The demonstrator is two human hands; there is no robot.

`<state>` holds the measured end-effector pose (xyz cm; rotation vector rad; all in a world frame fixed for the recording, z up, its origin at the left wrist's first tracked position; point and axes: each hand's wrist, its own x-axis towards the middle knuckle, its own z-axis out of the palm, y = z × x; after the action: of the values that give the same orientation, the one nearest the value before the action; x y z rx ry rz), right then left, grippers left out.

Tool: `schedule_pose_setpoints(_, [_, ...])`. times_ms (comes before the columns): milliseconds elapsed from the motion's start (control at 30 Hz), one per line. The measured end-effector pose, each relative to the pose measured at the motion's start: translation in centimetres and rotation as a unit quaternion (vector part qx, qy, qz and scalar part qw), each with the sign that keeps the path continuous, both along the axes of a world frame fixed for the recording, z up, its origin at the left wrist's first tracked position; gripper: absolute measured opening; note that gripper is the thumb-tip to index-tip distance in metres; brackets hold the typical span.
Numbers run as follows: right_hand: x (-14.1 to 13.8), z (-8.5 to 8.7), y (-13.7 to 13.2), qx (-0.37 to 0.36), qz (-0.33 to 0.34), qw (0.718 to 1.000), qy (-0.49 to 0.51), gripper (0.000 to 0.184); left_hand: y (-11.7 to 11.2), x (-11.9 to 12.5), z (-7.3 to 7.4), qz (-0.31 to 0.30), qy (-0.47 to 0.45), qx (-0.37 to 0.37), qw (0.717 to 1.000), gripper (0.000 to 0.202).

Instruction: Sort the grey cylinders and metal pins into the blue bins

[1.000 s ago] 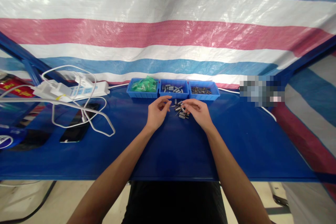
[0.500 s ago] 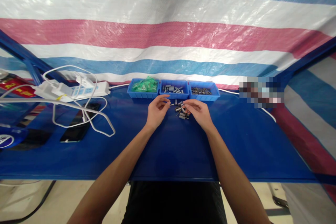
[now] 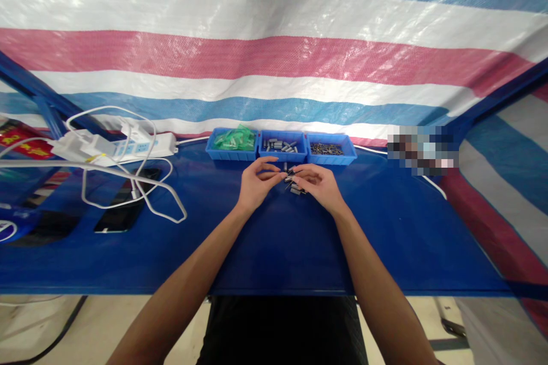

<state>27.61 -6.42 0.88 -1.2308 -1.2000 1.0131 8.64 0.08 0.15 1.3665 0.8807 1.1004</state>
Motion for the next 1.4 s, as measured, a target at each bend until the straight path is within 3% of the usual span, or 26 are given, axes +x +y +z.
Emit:
schedule_pose_setpoints(367, [-0.4,0.2,0.1,-0.005,-0.002,1.000,0.026,0.036,-0.4,0.3,0.1,-0.025,-0.001,-0.008,1.000,0.054])
schedule_pose_setpoints(500, [-0.1,-0.1,0.1,-0.015,0.009,1.000,0.025,0.033,-0.3,0.5,-0.2,-0.024,0.005,-0.014,1.000,0.042])
schedule_pose_setpoints(600, [0.5,-0.3,0.2,-0.005,-0.024,1.000,0.009,0.033,-0.2,0.3,-0.5,0.000,0.073,0.058,0.996,0.029])
schedule_pose_setpoints(700, [1.4,-0.6,0.7,0.027,-0.112,0.993,-0.006,0.033,-0.2,0.0,-0.8,0.003,0.174,0.188,0.967,0.020])
schedule_pose_setpoints(800, [2.3,-1.1,1.2,0.080,-0.217,0.973,-0.013,0.035,-0.4,-0.3,-0.9,-0.038,0.222,0.280,0.933,0.022])
schedule_pose_setpoints(867, [2.8,-1.5,1.5,0.101,-0.250,0.963,-0.020,0.039,-0.5,-0.3,-0.9,-0.074,0.237,0.325,0.913,0.026])
schedule_pose_setpoints(1000, [3.0,-1.7,1.5,0.094,-0.243,0.965,-0.019,0.048,-0.7,-0.1,-0.9,-0.138,0.273,0.389,0.869,0.038])
schedule_pose_setpoints(1100, [2.4,-1.5,1.2,0.088,-0.222,0.971,-0.015,0.044,-0.7,-0.1,-1.0,-0.164,0.300,0.407,0.847,0.039])
schedule_pose_setpoints(1400, [1.7,-1.1,0.9,0.080,-0.191,0.978,-0.004,0.031,0.5,-0.9,-1.7,-0.111,0.339,0.400,0.844,0.021])
